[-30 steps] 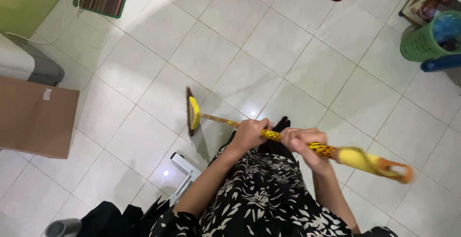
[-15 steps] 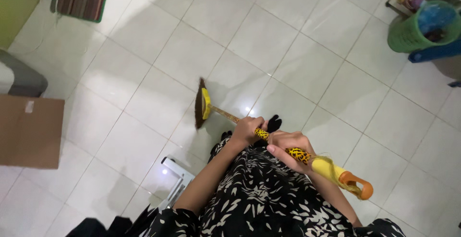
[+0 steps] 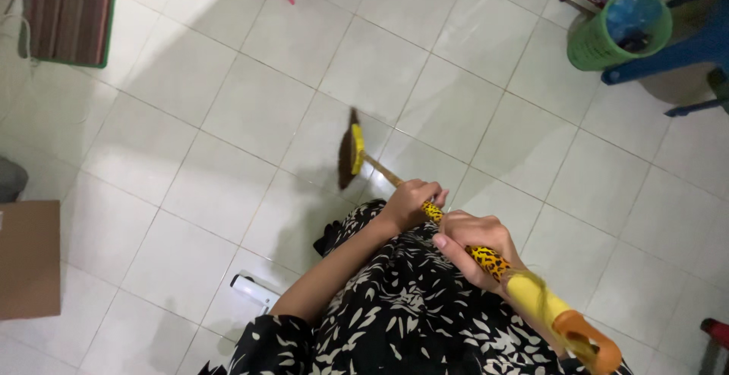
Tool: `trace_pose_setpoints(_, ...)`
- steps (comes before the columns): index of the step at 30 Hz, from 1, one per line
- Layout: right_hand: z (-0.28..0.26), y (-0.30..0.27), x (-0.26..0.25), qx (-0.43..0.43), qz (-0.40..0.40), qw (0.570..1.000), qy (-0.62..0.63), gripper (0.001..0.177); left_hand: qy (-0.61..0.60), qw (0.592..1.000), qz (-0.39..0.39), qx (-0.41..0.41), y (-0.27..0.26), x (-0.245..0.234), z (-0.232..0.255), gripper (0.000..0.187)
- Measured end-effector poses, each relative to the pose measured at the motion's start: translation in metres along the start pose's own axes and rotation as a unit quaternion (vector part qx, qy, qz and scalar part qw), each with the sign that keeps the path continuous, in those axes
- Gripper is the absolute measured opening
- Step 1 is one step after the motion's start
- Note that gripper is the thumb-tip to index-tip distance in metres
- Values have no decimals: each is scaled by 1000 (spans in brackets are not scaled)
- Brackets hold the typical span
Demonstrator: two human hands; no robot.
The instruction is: The person sweeps a tiled floor using a broom, pushing debris into a pile and moving around furniture.
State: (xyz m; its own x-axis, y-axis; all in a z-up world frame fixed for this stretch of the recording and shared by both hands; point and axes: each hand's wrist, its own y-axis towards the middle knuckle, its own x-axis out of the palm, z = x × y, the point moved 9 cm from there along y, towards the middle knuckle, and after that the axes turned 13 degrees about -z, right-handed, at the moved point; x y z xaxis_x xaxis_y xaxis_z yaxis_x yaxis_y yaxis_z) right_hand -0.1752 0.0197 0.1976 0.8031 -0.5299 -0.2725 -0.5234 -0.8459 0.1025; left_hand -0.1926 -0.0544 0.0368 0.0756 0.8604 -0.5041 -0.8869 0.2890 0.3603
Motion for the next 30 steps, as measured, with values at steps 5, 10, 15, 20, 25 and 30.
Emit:
trace_pose_setpoints(5, -4, -13, -20, 54, 0, 995, -80, 37, -53, 997, -28, 40, 36, 42, 9, 25)
trace_pose_setpoints(10, -2, -26, -38, 87, 4, 988, -124, 38, -115, 986, -88, 83, 63, 88, 12, 24)
trace_pose_setpoints(15, -9, -42, -72, 88, 68, 982, -155, 37, -114, 985, -82, 99, 92, 108, 32, 22)
trace_pose_setpoints(20, -39, -51, -97, -31, 57, 990, -126, 34, -76, 992, -34, 95, 108, 106, 56, 23)
trace_pose_setpoints(25, -38, -66, -120, -127, 81, 987, -51, 37, -59, 993, -37, 91, 115, 97, 56, 24)
trace_pose_setpoints(30, -4, -78, -144, -140, 93, 985, 42, 40, 23, 999, 5, 43, 109, 88, 27, 27)
